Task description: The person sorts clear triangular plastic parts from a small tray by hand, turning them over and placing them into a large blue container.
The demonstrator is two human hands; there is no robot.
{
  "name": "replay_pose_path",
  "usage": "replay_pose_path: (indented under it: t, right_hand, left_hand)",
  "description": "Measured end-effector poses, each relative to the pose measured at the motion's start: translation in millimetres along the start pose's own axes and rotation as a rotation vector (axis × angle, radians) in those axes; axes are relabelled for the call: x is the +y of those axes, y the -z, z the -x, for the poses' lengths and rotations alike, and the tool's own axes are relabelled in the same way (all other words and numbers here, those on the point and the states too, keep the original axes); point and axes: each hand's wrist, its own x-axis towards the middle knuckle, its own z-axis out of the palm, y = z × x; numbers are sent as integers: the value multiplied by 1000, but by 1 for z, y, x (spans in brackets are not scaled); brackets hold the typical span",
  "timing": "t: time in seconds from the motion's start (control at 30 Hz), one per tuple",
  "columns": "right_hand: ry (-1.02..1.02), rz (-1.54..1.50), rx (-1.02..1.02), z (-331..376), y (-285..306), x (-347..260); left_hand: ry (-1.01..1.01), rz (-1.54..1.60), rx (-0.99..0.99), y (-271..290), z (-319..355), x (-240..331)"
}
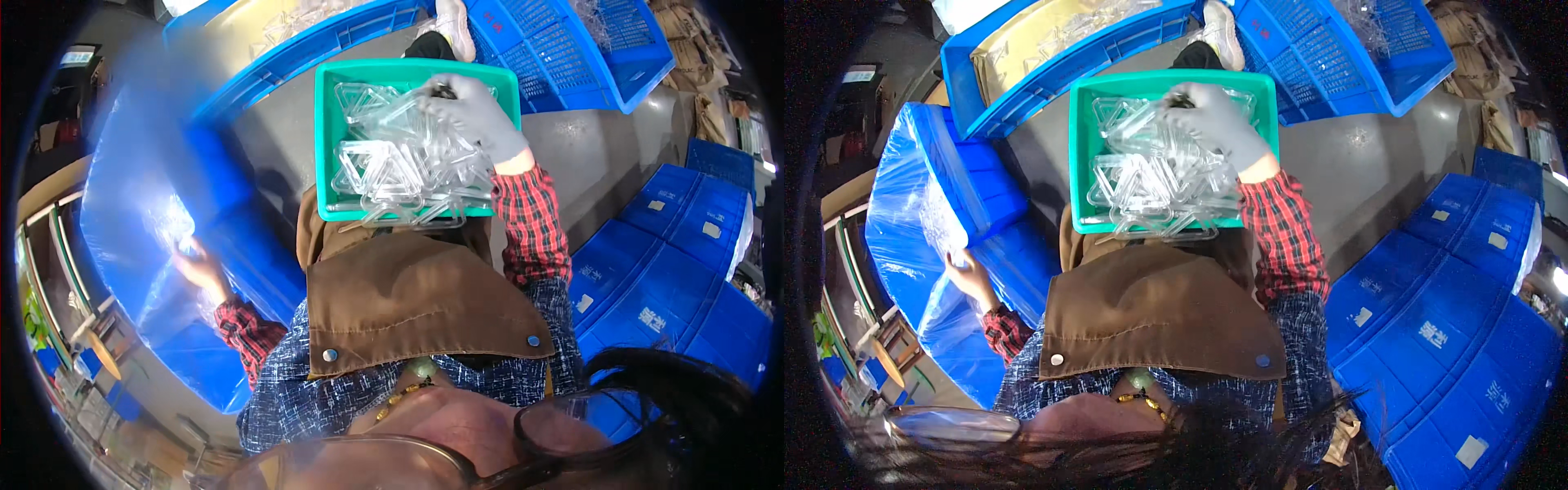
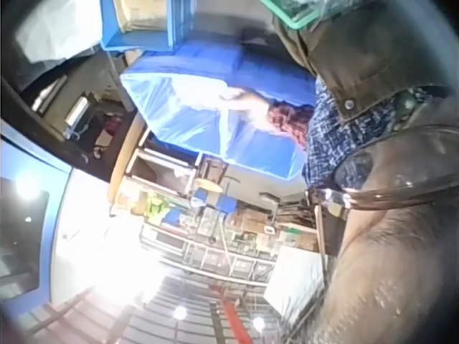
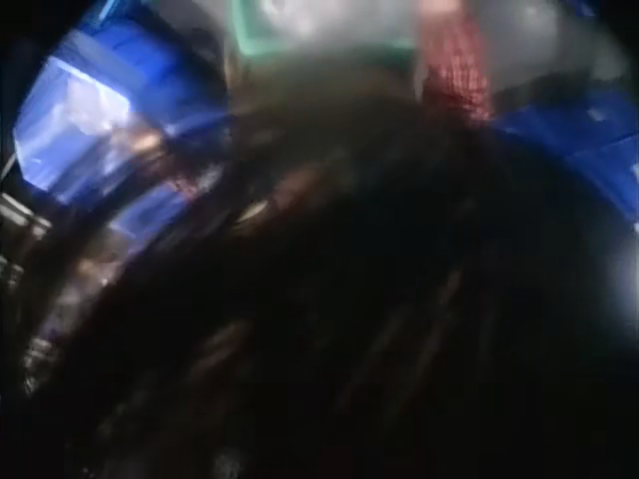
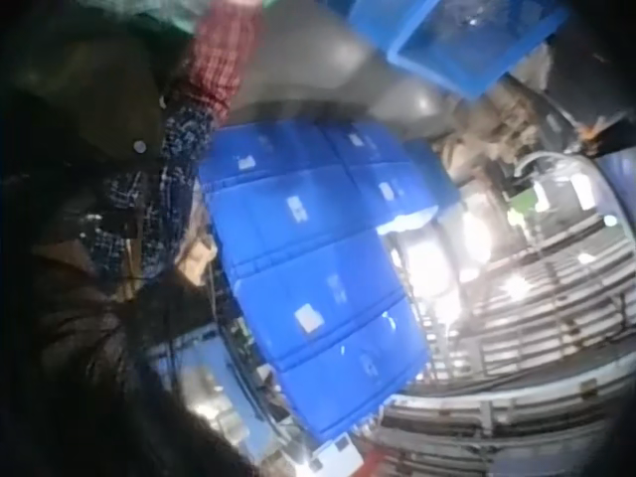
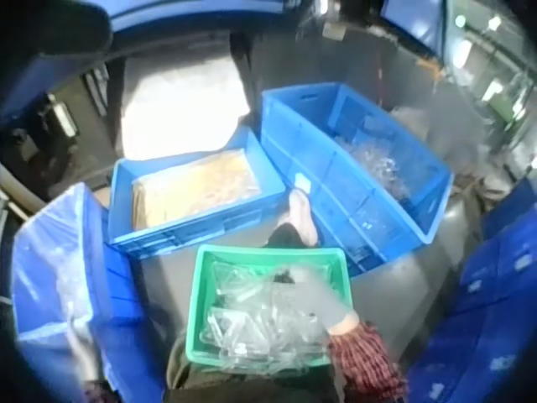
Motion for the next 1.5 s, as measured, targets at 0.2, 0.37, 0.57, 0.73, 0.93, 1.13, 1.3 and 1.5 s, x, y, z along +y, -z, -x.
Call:
replay_pose_path:
  t: [0.2,0.37,0.57,0.73,0.93,1.13,1.3,1.5]
  right_hand:
    - [-151,-386,376,41,-14,-17]
    - [-40,-431,516,58,-32,-26]
    - [-13,-497,383,68,-26,-29]
    - [-54,-183,114,60,-33,-44]
    - [291,-263,485,78,-43,-27]
    - [440,163,524,93,-50,-16]
    - [474,217,488,91,-50,-13]
    - [509,217,464,91,-50,-14]
  left_hand:
    - [206,1338,-709,32,4,245]
    - [652,1730,-1307,26,33,315]
    - [772,1779,-1675,28,28,326]
    - [610,1866,-2129,26,33,319]
    - [501,1718,-1184,41,39,328]
    - [449,1713,-1120,47,40,332]
    - [373,1573,-1169,45,44,330]
    - [454,1564,-1269,45,43,331]
